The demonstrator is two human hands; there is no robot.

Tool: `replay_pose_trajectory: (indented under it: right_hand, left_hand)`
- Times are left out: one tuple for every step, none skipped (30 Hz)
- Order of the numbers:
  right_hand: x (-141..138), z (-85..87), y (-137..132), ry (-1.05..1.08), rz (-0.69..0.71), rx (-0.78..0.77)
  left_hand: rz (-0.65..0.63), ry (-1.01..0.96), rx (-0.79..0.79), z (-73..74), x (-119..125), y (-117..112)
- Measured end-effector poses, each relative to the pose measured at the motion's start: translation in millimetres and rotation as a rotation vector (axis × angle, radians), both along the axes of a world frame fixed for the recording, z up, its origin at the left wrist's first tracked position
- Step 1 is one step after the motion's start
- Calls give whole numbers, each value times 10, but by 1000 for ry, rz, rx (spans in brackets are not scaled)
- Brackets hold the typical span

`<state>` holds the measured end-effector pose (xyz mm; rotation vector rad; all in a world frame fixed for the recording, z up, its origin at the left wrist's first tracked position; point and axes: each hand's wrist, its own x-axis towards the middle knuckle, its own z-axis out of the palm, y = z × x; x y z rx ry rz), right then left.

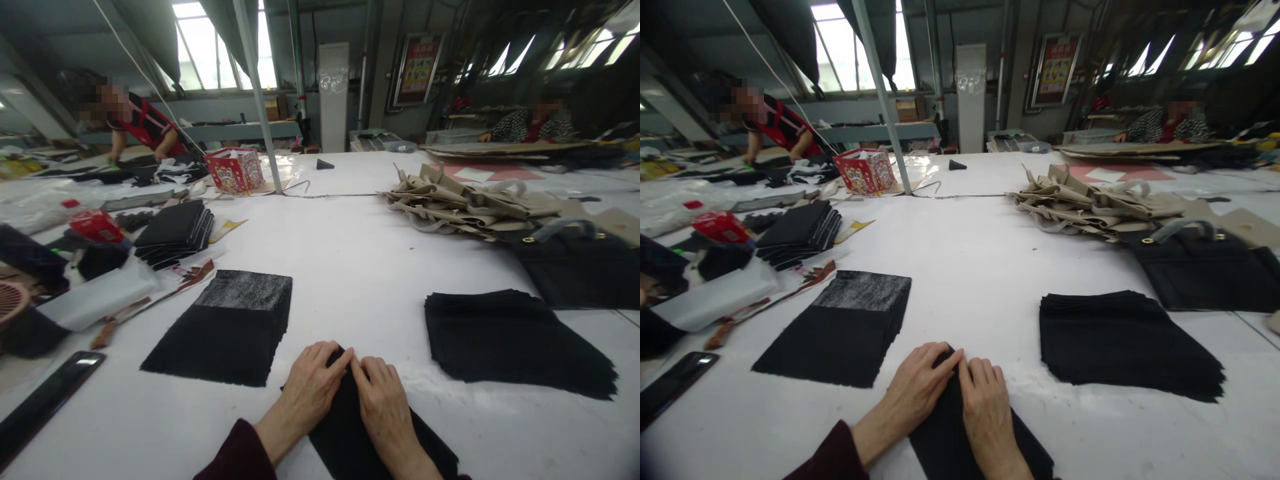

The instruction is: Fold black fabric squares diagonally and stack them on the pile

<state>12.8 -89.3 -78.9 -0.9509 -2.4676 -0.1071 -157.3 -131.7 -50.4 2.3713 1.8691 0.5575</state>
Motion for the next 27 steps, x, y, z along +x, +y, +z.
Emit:
replay_pose_trajectory:
  right_hand:
    - [-1, -2, -1, 0, 0, 0]
    - [-3, -6, -1, -3, 1, -3]
    - [-4, -12, -1, -6, 1, -6]
    - [-4, -18, -1, -10, 2, -10]
    - [-5, -24, -1, -14, 2, -14]
    - [-6, -28, -2, -17, 4, -17]
    - [-6, -31, -3, -20, 5, -18]
    - [-7, -33, -4, -22, 7, -19]
    - [-7, -33, -6, -24, 10, -18]
    - [-8, -32, -7, -24, 12, -16]
    - [-9, -31, -8, -23, 12, -13]
    - [-10, -30, -8, -21, 12, -8]
    - [-10, -28, -7, -19, 12, -3]
    - [-10, -27, -5, -15, 12, 3]
    - [-10, -26, -3, -12, 12, 8]
    - [-10, -25, 0, -11, 12, 12]
    - [-10, -25, 2, -10, 13, 13]
    - [-10, -26, 3, -11, 15, 13]
    - [-10, -27, 4, -13, 15, 10]
    - [-10, -29, 4, -16, 16, 7]
    - [-9, -30, 3, -21, 15, 4]
    - [-9, -32, 2, -25, 14, 3]
    - [-8, -33, 0, -30, 12, 1]
    - [-8, -34, -3, -32, 11, 0]
    - [-8, -34, -5, -32, 9, -1]
    - [-8, -34, -8, -32, 8, -2]
    - [-9, -34, -11, -30, 5, -2]
  left_hand:
    - [4, -3, 2, -12, -1, -1]
    - [10, -6, 4, -25, -3, -2]
    - [16, -9, 7, -37, -4, -3]
    - [21, -13, 9, -47, -5, -4]
    - [25, -18, 11, -55, -7, -5]
    - [30, -23, 13, -60, -9, -6]
    - [33, -29, 12, -65, -13, -6]
    - [36, -34, 10, -67, -19, -5]
    - [38, -38, 6, -69, -25, -3]
    - [40, -41, 3, -71, -31, 0]
    - [40, -43, 0, -72, -38, 4]
    - [41, -45, 2, -73, -43, 8]
    - [40, -47, 6, -73, -47, 12]
    - [41, -49, 11, -72, -50, 14]
    - [42, -52, 18, -70, -50, 16]
    - [44, -55, 25, -67, -50, 16]
    - [45, -58, 29, -63, -48, 15]
    - [47, -63, 33, -58, -46, 14]
    - [49, -67, 36, -53, -45, 13]
    - [50, -70, 37, -48, -44, 13]
    - [52, -72, 38, -43, -43, 13]
    - [55, -73, 37, -40, -44, 13]
    - [59, -74, 38, -39, -44, 13]
    - [62, -74, 38, -39, -45, 12]
    - [64, -73, 40, -40, -45, 11]
    - [69, -74, 43, -42, -45, 9]
    - [72, -73, 47, -43, -45, 6]
